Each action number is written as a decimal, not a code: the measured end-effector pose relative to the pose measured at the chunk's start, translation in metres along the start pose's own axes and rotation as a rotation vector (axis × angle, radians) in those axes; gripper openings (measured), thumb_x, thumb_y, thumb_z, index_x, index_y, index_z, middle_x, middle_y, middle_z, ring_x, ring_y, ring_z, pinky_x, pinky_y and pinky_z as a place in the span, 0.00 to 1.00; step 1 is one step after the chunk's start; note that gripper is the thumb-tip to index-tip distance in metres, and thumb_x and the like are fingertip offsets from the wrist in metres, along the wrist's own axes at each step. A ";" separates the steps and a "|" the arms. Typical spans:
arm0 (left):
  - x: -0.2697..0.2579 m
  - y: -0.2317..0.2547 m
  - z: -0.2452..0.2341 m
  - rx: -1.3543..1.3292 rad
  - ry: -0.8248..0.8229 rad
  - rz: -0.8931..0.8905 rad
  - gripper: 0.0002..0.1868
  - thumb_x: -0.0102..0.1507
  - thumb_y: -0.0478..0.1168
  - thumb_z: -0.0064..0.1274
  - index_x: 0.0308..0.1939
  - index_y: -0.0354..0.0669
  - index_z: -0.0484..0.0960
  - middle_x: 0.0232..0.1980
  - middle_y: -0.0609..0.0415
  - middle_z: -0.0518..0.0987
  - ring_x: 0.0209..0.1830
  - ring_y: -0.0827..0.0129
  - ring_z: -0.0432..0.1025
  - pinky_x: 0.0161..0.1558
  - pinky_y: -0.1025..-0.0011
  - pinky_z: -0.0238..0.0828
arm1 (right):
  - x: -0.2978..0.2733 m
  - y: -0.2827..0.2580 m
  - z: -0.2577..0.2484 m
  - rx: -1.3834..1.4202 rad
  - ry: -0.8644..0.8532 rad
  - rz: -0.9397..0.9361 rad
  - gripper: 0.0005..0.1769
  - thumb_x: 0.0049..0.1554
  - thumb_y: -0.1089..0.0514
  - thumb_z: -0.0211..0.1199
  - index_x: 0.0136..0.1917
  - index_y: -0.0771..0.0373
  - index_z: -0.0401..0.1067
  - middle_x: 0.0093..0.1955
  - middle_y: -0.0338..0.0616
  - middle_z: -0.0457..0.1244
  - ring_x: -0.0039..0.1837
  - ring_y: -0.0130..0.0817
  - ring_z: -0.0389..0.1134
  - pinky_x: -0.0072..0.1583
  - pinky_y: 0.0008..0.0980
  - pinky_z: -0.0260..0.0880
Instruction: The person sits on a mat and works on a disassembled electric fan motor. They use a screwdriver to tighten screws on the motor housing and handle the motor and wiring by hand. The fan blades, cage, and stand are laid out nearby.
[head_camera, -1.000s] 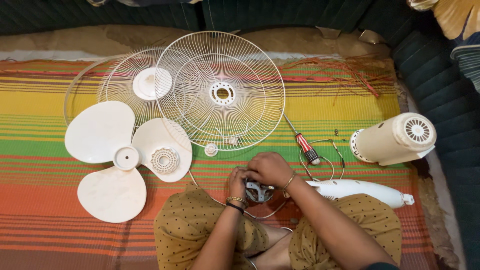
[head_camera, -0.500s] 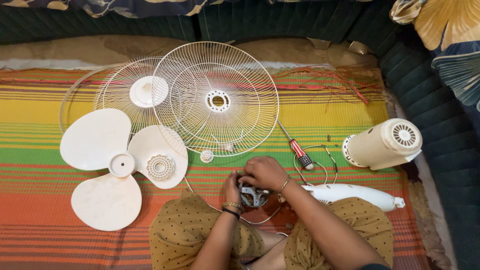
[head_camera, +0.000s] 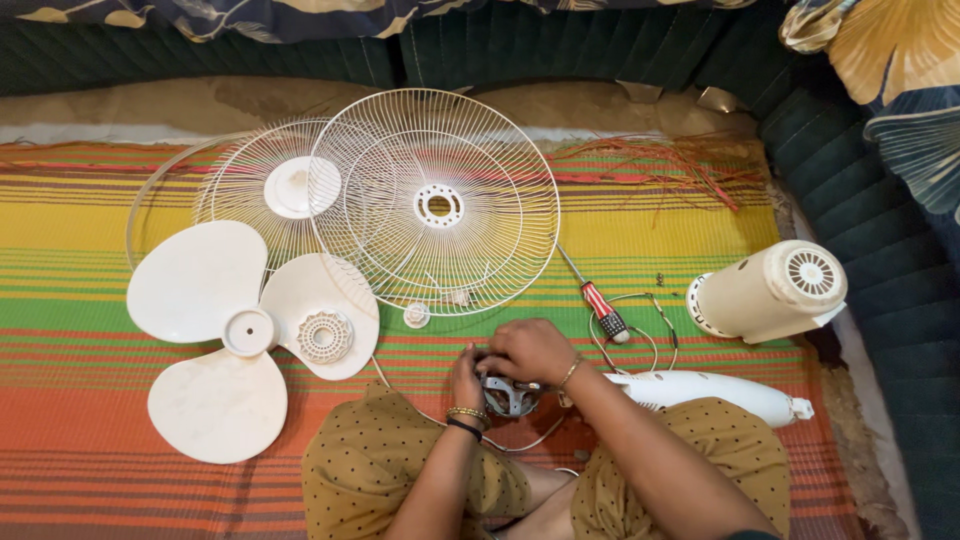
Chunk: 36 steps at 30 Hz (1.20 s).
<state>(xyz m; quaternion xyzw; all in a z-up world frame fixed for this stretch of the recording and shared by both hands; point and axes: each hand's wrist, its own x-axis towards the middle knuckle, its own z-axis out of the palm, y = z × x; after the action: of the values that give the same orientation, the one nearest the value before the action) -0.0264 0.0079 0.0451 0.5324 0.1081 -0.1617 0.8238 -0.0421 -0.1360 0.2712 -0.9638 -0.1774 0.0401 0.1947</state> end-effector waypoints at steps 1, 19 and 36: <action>0.001 -0.001 0.000 -0.021 -0.005 0.006 0.24 0.70 0.52 0.42 0.36 0.34 0.81 0.33 0.53 0.80 0.33 0.70 0.72 0.40 0.70 0.70 | -0.001 0.001 -0.004 0.036 0.018 -0.020 0.17 0.53 0.41 0.69 0.42 0.55 0.75 0.41 0.42 0.66 0.47 0.47 0.70 0.48 0.48 0.69; -0.003 0.003 0.003 0.028 0.031 0.015 0.25 0.70 0.53 0.42 0.37 0.32 0.82 0.35 0.49 0.82 0.35 0.66 0.74 0.42 0.67 0.72 | -0.003 0.007 -0.002 0.076 0.058 -0.067 0.15 0.49 0.45 0.69 0.43 0.56 0.73 0.41 0.42 0.66 0.46 0.48 0.70 0.45 0.48 0.68; -0.009 0.012 0.008 0.078 0.031 0.075 0.25 0.69 0.54 0.42 0.37 0.35 0.81 0.35 0.51 0.81 0.35 0.67 0.74 0.42 0.67 0.71 | 0.000 0.003 -0.002 0.054 0.058 -0.086 0.18 0.49 0.43 0.68 0.44 0.57 0.72 0.40 0.43 0.66 0.45 0.49 0.69 0.45 0.49 0.68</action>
<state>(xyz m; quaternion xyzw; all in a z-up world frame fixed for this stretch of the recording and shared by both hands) -0.0298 0.0064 0.0618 0.5701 0.0944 -0.1264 0.8063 -0.0411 -0.1392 0.2715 -0.9504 -0.2119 0.0083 0.2273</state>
